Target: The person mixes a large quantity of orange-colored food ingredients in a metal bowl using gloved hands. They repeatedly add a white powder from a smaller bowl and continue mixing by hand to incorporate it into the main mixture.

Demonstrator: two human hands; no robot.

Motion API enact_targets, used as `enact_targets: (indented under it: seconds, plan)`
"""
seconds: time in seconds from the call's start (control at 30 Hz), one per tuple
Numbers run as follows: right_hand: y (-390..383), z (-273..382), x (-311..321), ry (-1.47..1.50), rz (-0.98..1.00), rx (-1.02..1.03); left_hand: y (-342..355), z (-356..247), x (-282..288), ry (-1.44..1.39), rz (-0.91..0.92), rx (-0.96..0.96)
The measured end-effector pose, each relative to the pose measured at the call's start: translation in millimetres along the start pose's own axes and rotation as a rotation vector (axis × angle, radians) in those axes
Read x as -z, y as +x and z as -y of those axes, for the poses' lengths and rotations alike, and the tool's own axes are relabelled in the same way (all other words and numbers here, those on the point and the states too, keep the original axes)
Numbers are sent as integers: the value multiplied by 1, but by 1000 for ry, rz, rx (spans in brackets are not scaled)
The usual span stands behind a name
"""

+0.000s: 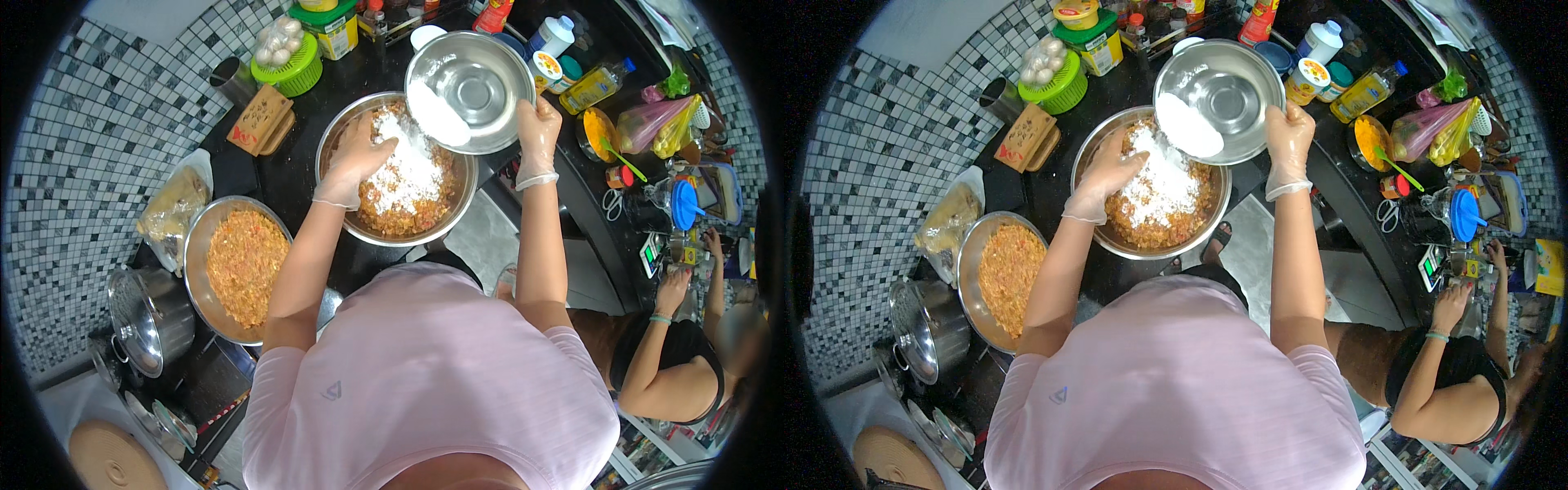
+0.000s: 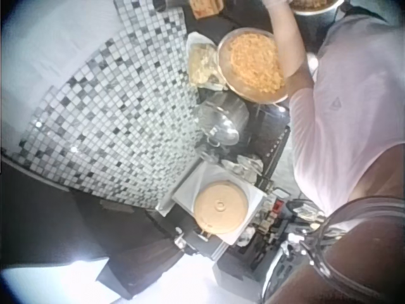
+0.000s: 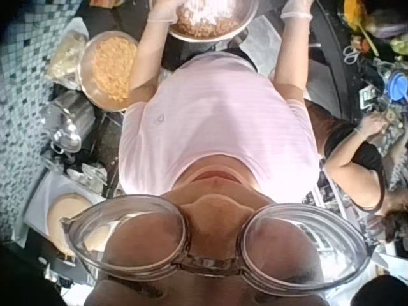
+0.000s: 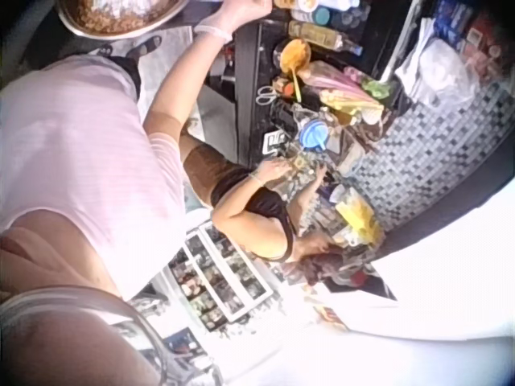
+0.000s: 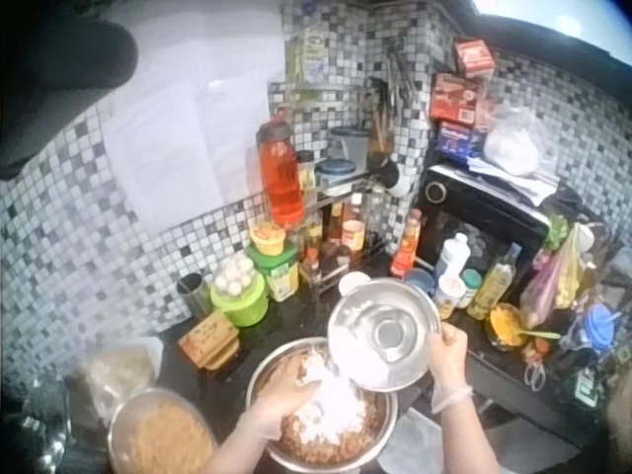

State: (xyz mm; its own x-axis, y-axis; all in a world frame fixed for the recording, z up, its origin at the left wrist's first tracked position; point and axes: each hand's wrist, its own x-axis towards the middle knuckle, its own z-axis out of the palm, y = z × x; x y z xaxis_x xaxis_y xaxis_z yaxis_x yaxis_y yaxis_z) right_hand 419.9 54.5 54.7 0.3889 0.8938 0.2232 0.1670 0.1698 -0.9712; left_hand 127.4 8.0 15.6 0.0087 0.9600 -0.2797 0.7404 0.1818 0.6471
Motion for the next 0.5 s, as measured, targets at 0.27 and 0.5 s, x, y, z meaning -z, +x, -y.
enact_targets:
  seconds: [0.27, 0.5]
  plan:
    - [12, -34, 36, 155, -23, -610, 27, -37, 0, 153, 128, 17]
    - [6, -80, 51, 206, -235, -610, 40, -26, -9, 390, 94, -82]
